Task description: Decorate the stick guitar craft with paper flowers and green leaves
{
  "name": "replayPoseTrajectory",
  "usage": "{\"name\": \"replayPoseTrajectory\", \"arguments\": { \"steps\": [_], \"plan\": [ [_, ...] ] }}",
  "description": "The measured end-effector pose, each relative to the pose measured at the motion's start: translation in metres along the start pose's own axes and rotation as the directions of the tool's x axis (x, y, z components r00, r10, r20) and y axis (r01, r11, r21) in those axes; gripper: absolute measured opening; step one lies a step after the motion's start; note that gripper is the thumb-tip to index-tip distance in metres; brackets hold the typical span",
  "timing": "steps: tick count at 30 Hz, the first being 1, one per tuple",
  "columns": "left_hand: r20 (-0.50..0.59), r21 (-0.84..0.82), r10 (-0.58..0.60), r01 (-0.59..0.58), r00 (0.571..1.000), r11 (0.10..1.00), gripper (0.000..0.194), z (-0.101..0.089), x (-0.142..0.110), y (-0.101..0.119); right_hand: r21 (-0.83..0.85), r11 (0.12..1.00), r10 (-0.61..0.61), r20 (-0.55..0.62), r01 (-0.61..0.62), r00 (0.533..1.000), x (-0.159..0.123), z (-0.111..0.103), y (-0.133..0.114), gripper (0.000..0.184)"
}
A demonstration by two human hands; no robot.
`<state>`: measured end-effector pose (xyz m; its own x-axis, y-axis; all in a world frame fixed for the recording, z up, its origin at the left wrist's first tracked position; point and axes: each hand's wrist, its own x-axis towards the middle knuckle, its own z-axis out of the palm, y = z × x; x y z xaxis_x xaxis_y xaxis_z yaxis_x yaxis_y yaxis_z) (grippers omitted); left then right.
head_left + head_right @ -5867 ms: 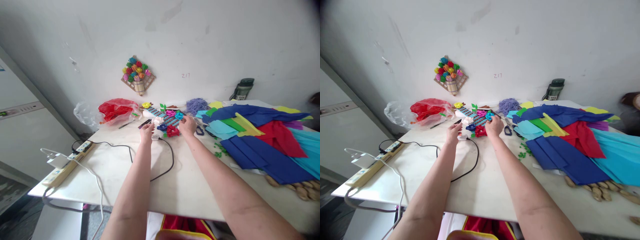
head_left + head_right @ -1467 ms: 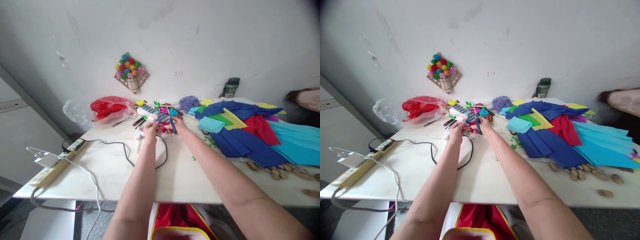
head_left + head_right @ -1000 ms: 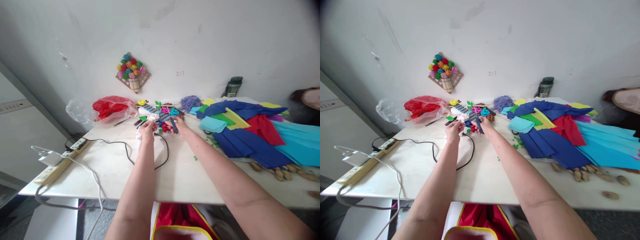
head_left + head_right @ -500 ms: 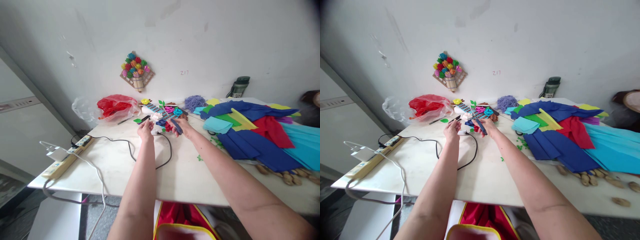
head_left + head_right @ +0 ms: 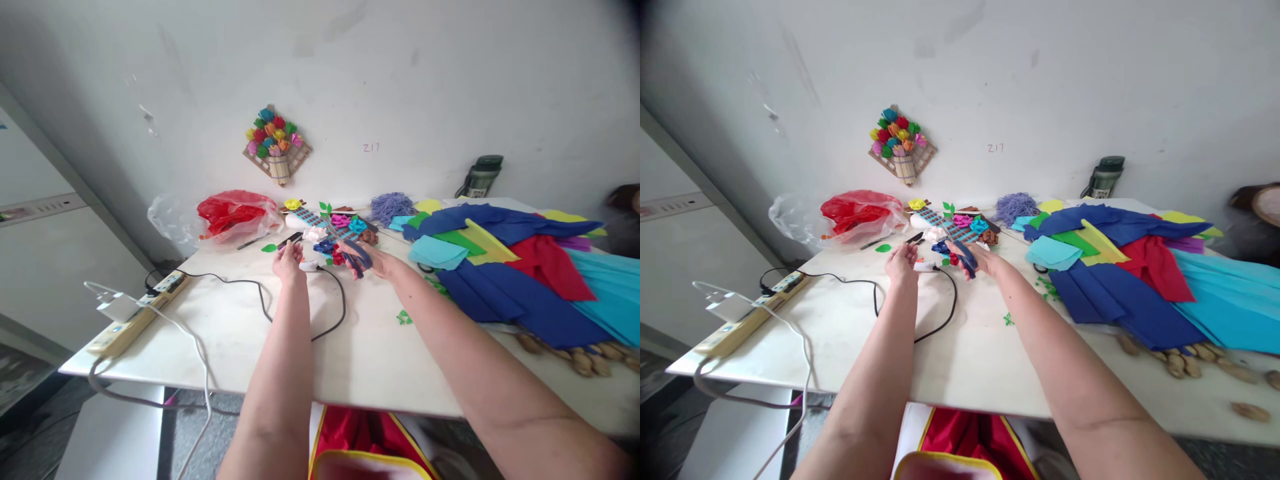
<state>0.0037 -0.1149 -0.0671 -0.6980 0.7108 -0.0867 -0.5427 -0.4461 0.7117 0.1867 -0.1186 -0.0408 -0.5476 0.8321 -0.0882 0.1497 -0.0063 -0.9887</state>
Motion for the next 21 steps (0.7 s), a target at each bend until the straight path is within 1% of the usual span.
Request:
{"name": "replayPoseTrajectory", "arguments": {
  "steps": [4, 8, 10, 14, 18, 21],
  "plan": [
    [0.007, -0.015, -0.011, 0.011, 1.0, 1.0, 0.012, 0.001, -0.001, 0.0, -0.053, 0.991, 0.127, 0.117, -0.122, 0.985, -0.005, -0.009, -0.003, 0.045],
    [0.013, 0.003, -0.022, 0.022, 1.0, 1.0, 0.01, 0.003, -0.003, -0.003, -0.135, 0.973, 0.208, 0.15, -0.189, 0.966, -0.009, -0.008, -0.006, 0.046],
    [0.03, 0.014, -0.015, 0.015, 0.999, 1.0, 0.01, 0.004, -0.005, -0.006, -0.146, 0.973, 0.199, 0.153, -0.177, 0.968, -0.008, -0.003, -0.006, 0.045],
    [0.091, 0.026, -0.007, 0.005, 0.996, 1.0, 0.013, 0.006, -0.01, -0.011, -0.123, 0.986, 0.129, 0.157, -0.11, 0.979, 0.0, 0.009, -0.003, 0.043],
    [0.145, 0.039, -0.041, 0.036, 0.989, 0.999, 0.017, 0.008, -0.015, -0.013, -0.106, 0.989, 0.111, 0.088, -0.101, 0.99, 0.008, 0.016, 0.002, 0.043],
    [0.158, 0.063, -0.067, 0.058, 0.985, 0.996, 0.021, 0.009, -0.017, -0.013, -0.089, 0.991, 0.101, 0.066, -0.095, 0.993, 0.01, 0.017, 0.004, 0.042]
  ]
}}
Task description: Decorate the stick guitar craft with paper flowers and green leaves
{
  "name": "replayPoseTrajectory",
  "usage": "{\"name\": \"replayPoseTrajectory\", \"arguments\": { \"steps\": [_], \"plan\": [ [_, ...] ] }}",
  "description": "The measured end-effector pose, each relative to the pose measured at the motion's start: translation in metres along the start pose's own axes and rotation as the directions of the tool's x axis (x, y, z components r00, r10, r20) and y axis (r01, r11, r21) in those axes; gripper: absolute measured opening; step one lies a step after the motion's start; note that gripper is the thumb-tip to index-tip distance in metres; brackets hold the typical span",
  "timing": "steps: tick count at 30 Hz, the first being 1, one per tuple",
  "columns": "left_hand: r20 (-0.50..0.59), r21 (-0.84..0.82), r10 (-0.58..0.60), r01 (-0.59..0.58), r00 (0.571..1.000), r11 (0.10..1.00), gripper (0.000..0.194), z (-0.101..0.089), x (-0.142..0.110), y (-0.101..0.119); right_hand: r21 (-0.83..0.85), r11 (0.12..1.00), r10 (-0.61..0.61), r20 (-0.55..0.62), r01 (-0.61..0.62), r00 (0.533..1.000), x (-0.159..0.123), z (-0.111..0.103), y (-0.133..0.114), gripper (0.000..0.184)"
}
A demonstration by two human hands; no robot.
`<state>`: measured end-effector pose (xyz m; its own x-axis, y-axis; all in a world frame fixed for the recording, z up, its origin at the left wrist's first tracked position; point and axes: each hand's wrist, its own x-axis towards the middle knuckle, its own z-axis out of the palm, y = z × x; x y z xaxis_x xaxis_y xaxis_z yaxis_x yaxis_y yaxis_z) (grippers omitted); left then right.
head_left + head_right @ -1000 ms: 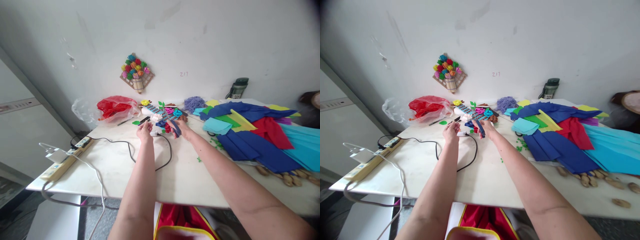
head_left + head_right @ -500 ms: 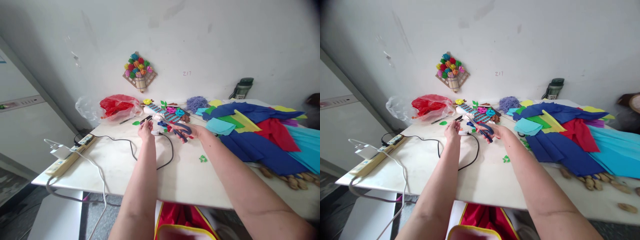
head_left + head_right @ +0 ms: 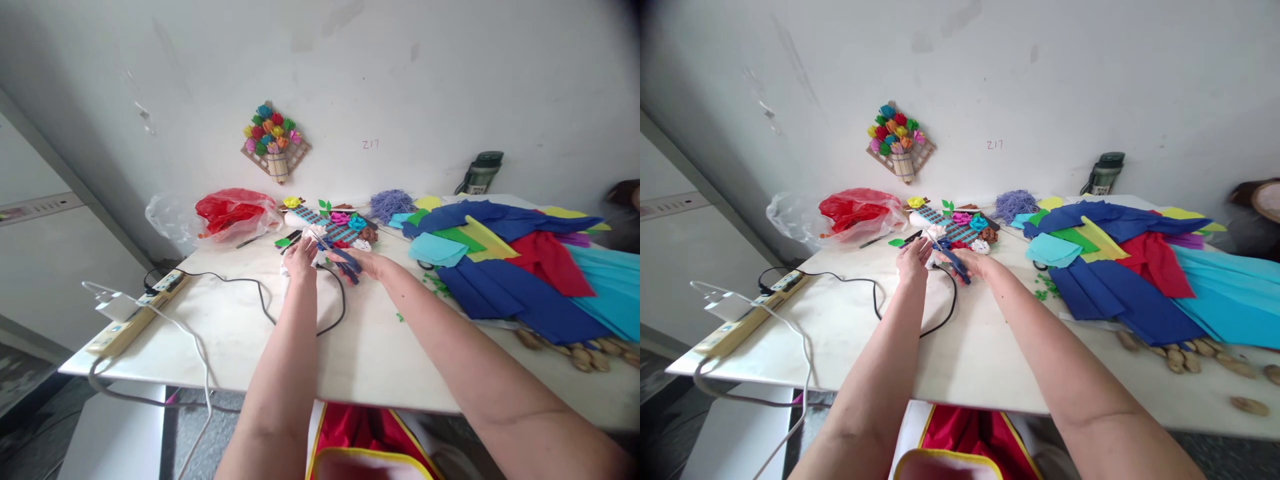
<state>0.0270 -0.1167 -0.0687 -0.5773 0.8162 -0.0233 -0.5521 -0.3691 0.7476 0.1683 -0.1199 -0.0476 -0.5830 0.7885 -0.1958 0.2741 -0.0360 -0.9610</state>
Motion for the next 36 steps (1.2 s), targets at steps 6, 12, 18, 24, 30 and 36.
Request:
{"name": "replayPoseTrajectory", "arguments": {
  "steps": [6, 12, 18, 24, 30, 36],
  "plan": [
    [0.017, 0.007, -0.008, 0.008, 1.0, 1.0, 0.018, 0.0, 0.001, -0.001, 0.01, 1.0, 0.0, -0.01, 0.0, 1.0, 0.003, -0.001, 0.005, 0.041],
    [0.044, 0.01, -0.021, 0.021, 0.999, 1.0, 0.014, -0.001, 0.002, -0.003, 0.02, 0.999, -0.034, -0.03, 0.035, 0.999, 0.007, -0.001, 0.011, 0.041],
    [0.023, 0.044, -0.013, 0.012, 1.0, 0.999, 0.011, 0.002, -0.002, 0.0, 0.031, 0.999, -0.032, -0.042, 0.034, 0.999, 0.004, 0.002, 0.007, 0.039],
    [-0.009, 0.065, 0.013, -0.013, 1.0, 0.998, 0.014, 0.002, 0.0, 0.0, 0.031, 0.998, -0.047, -0.031, 0.048, 0.998, 0.003, 0.002, 0.007, 0.036],
    [0.046, 0.077, 0.026, -0.03, 0.999, 0.997, 0.016, 0.004, -0.001, -0.001, 0.065, 0.998, -0.004, -0.035, 0.006, 0.999, 0.003, 0.003, 0.005, 0.039],
    [0.04, 0.063, 0.033, -0.035, 0.999, 0.997, 0.017, 0.005, -0.002, -0.003, 0.103, 0.995, 0.017, -0.029, -0.014, 0.999, 0.003, 0.006, 0.003, 0.04]
  ]
}}
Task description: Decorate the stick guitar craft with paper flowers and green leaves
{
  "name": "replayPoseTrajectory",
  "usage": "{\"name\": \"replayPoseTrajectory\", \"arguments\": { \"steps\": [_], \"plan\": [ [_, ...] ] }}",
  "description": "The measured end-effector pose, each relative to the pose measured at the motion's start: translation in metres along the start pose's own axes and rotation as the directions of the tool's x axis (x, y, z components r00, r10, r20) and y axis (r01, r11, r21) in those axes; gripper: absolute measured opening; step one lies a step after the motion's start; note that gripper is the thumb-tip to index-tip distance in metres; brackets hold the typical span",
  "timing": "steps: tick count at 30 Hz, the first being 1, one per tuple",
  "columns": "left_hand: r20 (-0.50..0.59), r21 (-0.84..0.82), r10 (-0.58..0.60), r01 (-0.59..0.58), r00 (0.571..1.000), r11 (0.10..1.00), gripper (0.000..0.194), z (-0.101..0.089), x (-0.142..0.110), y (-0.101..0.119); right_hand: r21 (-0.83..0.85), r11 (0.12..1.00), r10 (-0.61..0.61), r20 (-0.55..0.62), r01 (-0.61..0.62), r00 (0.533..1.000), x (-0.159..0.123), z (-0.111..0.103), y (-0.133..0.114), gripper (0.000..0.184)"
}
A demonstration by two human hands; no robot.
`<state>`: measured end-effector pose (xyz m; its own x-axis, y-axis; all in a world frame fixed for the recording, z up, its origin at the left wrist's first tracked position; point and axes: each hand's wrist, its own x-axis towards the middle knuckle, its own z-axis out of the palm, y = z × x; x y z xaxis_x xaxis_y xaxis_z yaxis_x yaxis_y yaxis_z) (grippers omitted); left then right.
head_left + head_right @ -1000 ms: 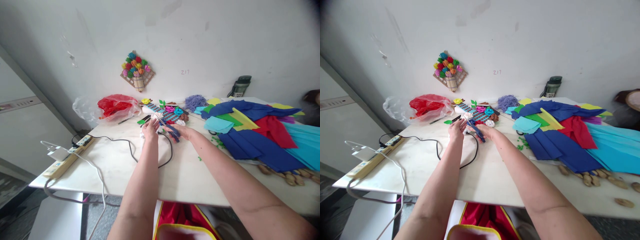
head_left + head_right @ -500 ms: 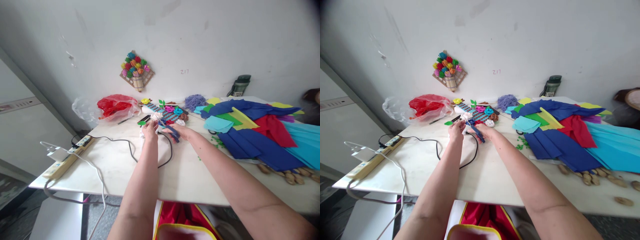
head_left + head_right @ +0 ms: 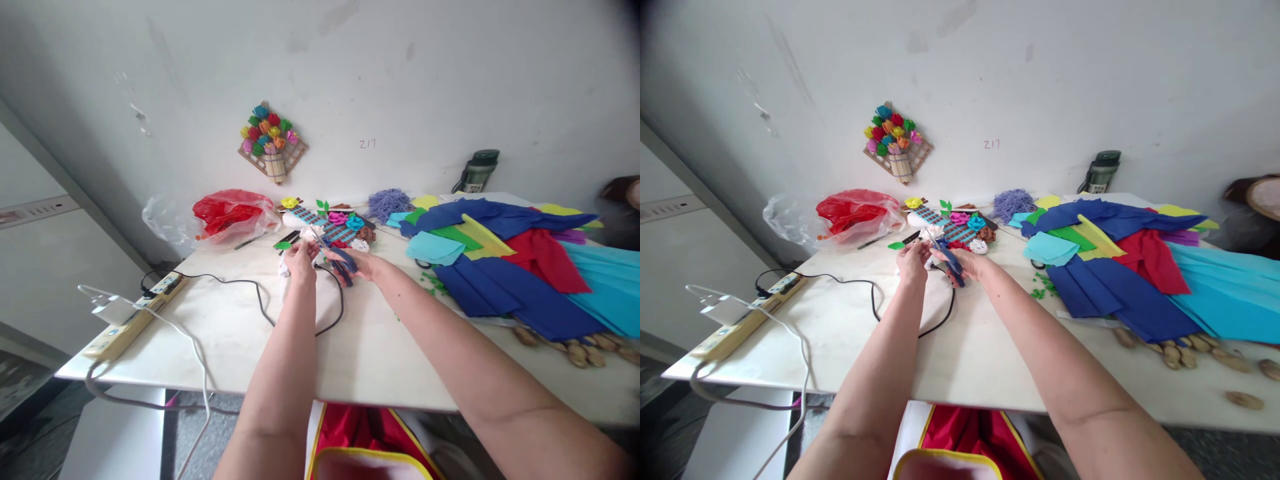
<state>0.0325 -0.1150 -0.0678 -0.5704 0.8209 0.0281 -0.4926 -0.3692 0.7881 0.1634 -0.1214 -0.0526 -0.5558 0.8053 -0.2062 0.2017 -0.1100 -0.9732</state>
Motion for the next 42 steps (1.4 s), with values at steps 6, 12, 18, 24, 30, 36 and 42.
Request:
{"name": "replayPoseTrajectory", "arguments": {
  "steps": [6, 12, 18, 24, 30, 36, 42],
  "plan": [
    [-0.011, 0.008, 0.013, -0.013, 1.0, 1.0, 0.018, 0.001, -0.001, -0.001, -0.004, 0.999, -0.037, 0.008, 0.037, 0.999, -0.002, 0.004, -0.001, 0.03],
    [-0.027, 0.012, 0.035, -0.034, 0.999, 0.999, 0.015, 0.0, 0.001, -0.003, -0.031, 0.997, -0.073, -0.034, 0.072, 0.997, -0.007, 0.007, -0.003, 0.023],
    [-0.07, -0.011, 0.053, -0.054, 0.996, 0.998, 0.015, -0.002, 0.002, -0.005, -0.02, 0.996, -0.088, -0.177, 0.086, 0.98, -0.002, 0.015, 0.0, 0.025],
    [-0.006, -0.009, 0.03, -0.03, 1.0, 1.0, 0.017, -0.005, 0.002, -0.005, -0.402, 0.914, -0.252, -0.448, 0.058, 0.858, 0.006, -0.014, -0.003, 0.028],
    [0.056, 0.075, 0.02, -0.024, 0.998, 0.997, 0.023, -0.005, 0.002, -0.005, -0.655, 0.631, -0.307, -0.704, -0.416, 0.641, -0.006, -0.072, 0.006, 0.036],
    [0.104, 0.139, 0.0, -0.014, 0.995, 0.99, 0.029, -0.007, 0.004, -0.007, -0.594, 0.46, -0.14, -0.783, -0.66, 0.607, -0.008, -0.096, 0.024, 0.034],
    [0.148, 0.164, -0.015, -0.009, 0.989, 0.986, 0.03, -0.01, 0.005, -0.006, -0.597, 0.445, -0.122, -0.779, -0.668, 0.615, -0.004, -0.1, 0.029, 0.038]
  ]
}}
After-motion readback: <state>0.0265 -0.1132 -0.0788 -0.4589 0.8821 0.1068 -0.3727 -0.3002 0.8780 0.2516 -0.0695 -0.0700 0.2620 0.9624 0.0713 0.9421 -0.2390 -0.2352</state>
